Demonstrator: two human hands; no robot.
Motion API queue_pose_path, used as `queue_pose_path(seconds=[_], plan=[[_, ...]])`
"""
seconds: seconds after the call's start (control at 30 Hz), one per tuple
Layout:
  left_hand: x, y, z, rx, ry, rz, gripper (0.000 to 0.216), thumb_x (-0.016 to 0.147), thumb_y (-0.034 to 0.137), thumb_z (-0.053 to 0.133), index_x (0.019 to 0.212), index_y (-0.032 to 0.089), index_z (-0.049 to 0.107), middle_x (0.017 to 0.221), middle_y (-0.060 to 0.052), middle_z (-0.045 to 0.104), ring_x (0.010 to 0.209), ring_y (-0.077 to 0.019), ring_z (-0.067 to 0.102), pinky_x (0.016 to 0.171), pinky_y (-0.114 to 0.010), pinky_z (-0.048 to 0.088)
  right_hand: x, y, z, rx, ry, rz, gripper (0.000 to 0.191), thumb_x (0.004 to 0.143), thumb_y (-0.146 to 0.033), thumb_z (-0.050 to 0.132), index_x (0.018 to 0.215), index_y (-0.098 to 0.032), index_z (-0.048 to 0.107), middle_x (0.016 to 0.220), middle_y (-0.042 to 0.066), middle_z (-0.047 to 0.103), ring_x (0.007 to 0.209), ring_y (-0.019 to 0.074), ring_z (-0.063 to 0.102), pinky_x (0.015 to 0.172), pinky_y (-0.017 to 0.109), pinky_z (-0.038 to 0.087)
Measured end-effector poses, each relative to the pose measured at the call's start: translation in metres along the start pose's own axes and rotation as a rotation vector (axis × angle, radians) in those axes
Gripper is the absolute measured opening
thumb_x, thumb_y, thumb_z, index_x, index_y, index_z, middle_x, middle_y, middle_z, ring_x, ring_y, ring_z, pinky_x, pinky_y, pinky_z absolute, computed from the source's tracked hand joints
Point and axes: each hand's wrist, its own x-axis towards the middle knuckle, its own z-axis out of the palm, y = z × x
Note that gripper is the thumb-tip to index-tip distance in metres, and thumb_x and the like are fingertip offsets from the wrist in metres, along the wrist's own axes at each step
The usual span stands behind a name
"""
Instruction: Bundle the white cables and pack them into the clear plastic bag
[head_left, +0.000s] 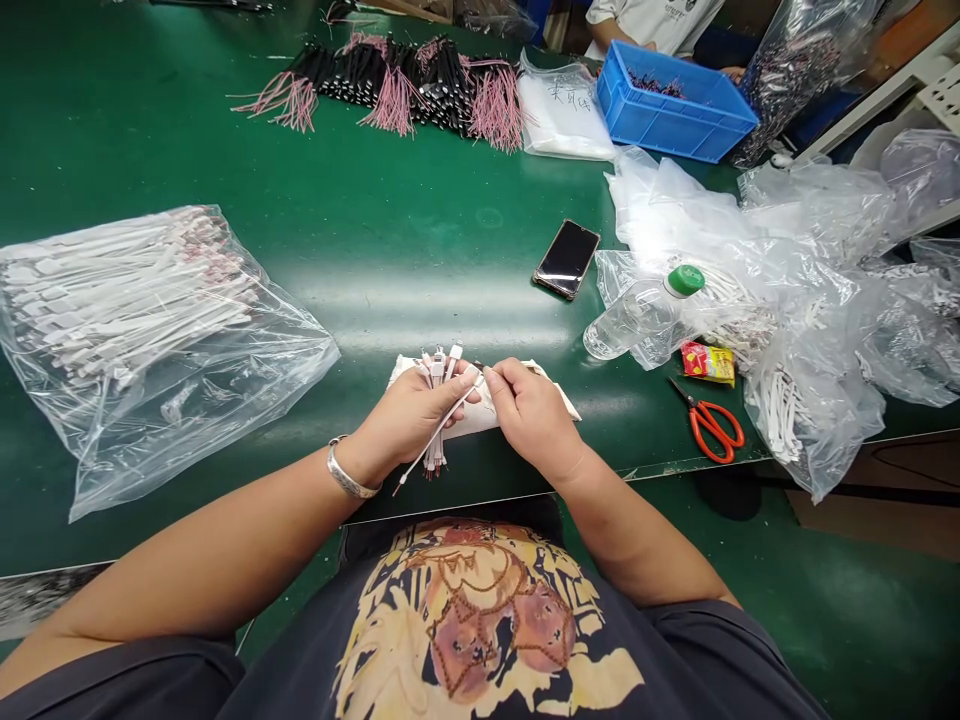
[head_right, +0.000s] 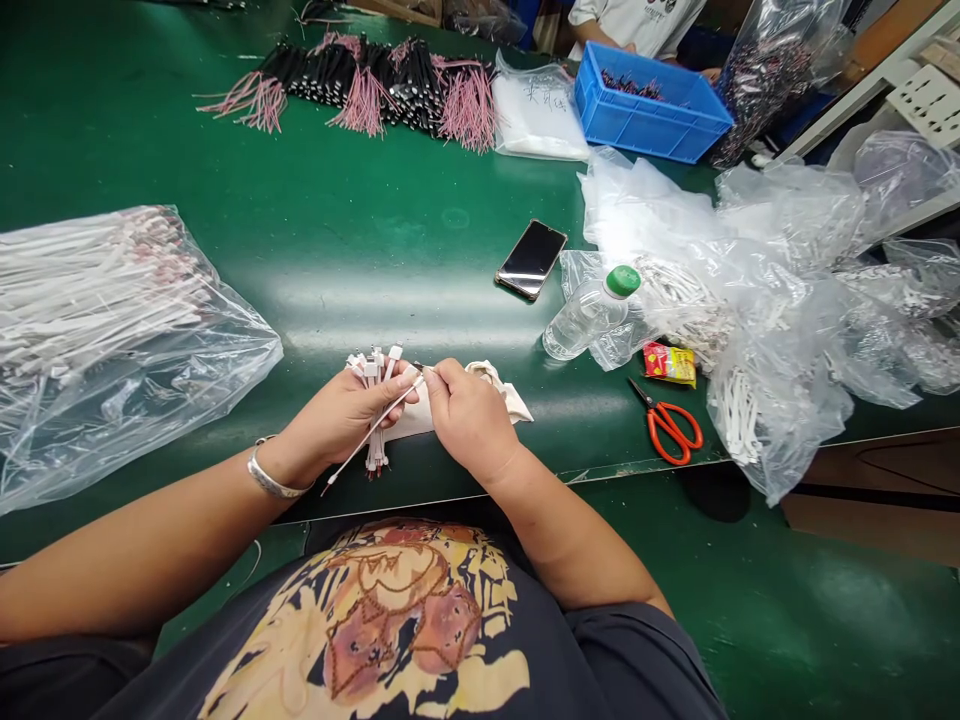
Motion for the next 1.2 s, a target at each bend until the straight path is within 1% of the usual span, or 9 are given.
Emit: queue_pose_path(seconds=[0.13, 0.27, 0.33, 0.4, 0.57, 0.8, 0.97, 1.13, 1.2], plan=[[0.001, -0.001, -0.001, 0.001, -0.018, -0.006, 0.026, 0.078, 0.041, 0.064, 0.081, 0.016, 0.056, 0.070, 0.001, 0.057, 0.051, -0.0054, 0.042, 0.049, -0.020, 0.032, 0.004, 0.008, 0.002, 0.275, -0.111, 0.061, 0.031, 0.092, -0.041, 0.039, 0.069, -0.021, 0.045, 0.060, -0.003, 0.049, 0.058, 0.0114, 0.045, 0.057, 0.023, 0.033], [0.002, -0.002, 0.000, -0.015, -0.016, -0.054, 0.026, 0.076, 0.040, 0.066, 0.083, 0.017, 0.056, 0.068, 0.002, 0.057, 0.051, -0.0059, 0.044, 0.049, -0.020, 0.032, 0.006, 0.014, -0.001, 0.615, -0.332, 0.250, 0.031, 0.089, -0.047, 0.041, 0.071, -0.021, 0.044, 0.049, -0.007, 0.043, 0.040, 0.0084, 0.036, 0.043, 0.022, 0.027], [0.002, -0.002, 0.001, -0.008, -0.017, -0.063, 0.027, 0.075, 0.040, 0.067, 0.083, 0.017, 0.056, 0.067, 0.003, 0.057, 0.051, -0.0060, 0.044, 0.049, -0.020, 0.033, 0.006, 0.015, -0.002, 0.691, -0.367, 0.290, 0.030, 0.088, -0.048, 0.042, 0.073, -0.022, 0.045, 0.048, -0.008, 0.042, 0.037, 0.0080, 0.033, 0.040, 0.021, 0.025], [0.002, -0.002, 0.001, -0.002, -0.022, -0.061, 0.027, 0.075, 0.041, 0.067, 0.083, 0.017, 0.057, 0.068, 0.002, 0.057, 0.051, -0.0059, 0.044, 0.050, -0.020, 0.033, 0.004, 0.016, -0.002, 0.649, -0.306, 0.246, 0.031, 0.089, -0.047, 0.042, 0.072, -0.021, 0.046, 0.050, -0.007, 0.043, 0.041, 0.0082, 0.036, 0.043, 0.021, 0.028], [0.001, 0.000, 0.001, -0.025, -0.024, -0.080, 0.028, 0.076, 0.041, 0.067, 0.084, 0.017, 0.056, 0.068, 0.002, 0.058, 0.051, -0.0052, 0.045, 0.050, -0.019, 0.032, 0.000, 0.014, -0.001, 0.257, -0.055, 0.029, 0.031, 0.092, -0.041, 0.040, 0.071, -0.020, 0.050, 0.063, -0.002, 0.052, 0.062, 0.0115, 0.047, 0.060, 0.023, 0.035], [0.000, -0.001, 0.002, -0.022, -0.016, -0.056, 0.028, 0.075, 0.041, 0.067, 0.083, 0.016, 0.056, 0.068, 0.002, 0.058, 0.051, -0.0057, 0.044, 0.050, -0.020, 0.032, -0.003, 0.009, 0.000, 0.004, -0.017, -0.025, 0.029, 0.094, -0.037, 0.035, 0.075, -0.021, 0.050, 0.068, 0.001, 0.056, 0.066, 0.0140, 0.049, 0.065, 0.025, 0.034], [0.000, -0.003, 0.001, 0.022, -0.006, -0.033, 0.029, 0.076, 0.044, 0.066, 0.081, 0.016, 0.057, 0.068, 0.002, 0.058, 0.051, -0.0058, 0.045, 0.051, -0.020, 0.033, -0.001, 0.011, 0.002, 0.105, -0.043, 0.001, 0.030, 0.093, -0.038, 0.038, 0.070, -0.021, 0.047, 0.065, -0.001, 0.053, 0.065, 0.0134, 0.047, 0.064, 0.025, 0.035], [0.000, 0.000, 0.001, 0.035, -0.007, -0.051, 0.028, 0.077, 0.041, 0.066, 0.086, 0.017, 0.058, 0.069, 0.002, 0.059, 0.052, -0.0057, 0.046, 0.051, -0.019, 0.035, 0.001, 0.015, -0.005, 0.502, -0.285, 0.166, 0.032, 0.091, -0.046, 0.038, 0.072, -0.021, 0.046, 0.051, -0.006, 0.043, 0.047, 0.0104, 0.040, 0.050, 0.022, 0.033], [-0.001, 0.001, 0.001, 0.029, -0.010, -0.038, 0.026, 0.077, 0.040, 0.066, 0.088, 0.017, 0.059, 0.070, 0.001, 0.059, 0.054, -0.0058, 0.047, 0.052, -0.019, 0.036, 0.000, 0.014, -0.009, 0.527, -0.266, 0.158, 0.032, 0.092, -0.046, 0.038, 0.073, -0.021, 0.046, 0.050, -0.006, 0.043, 0.047, 0.0101, 0.040, 0.051, 0.022, 0.033]])
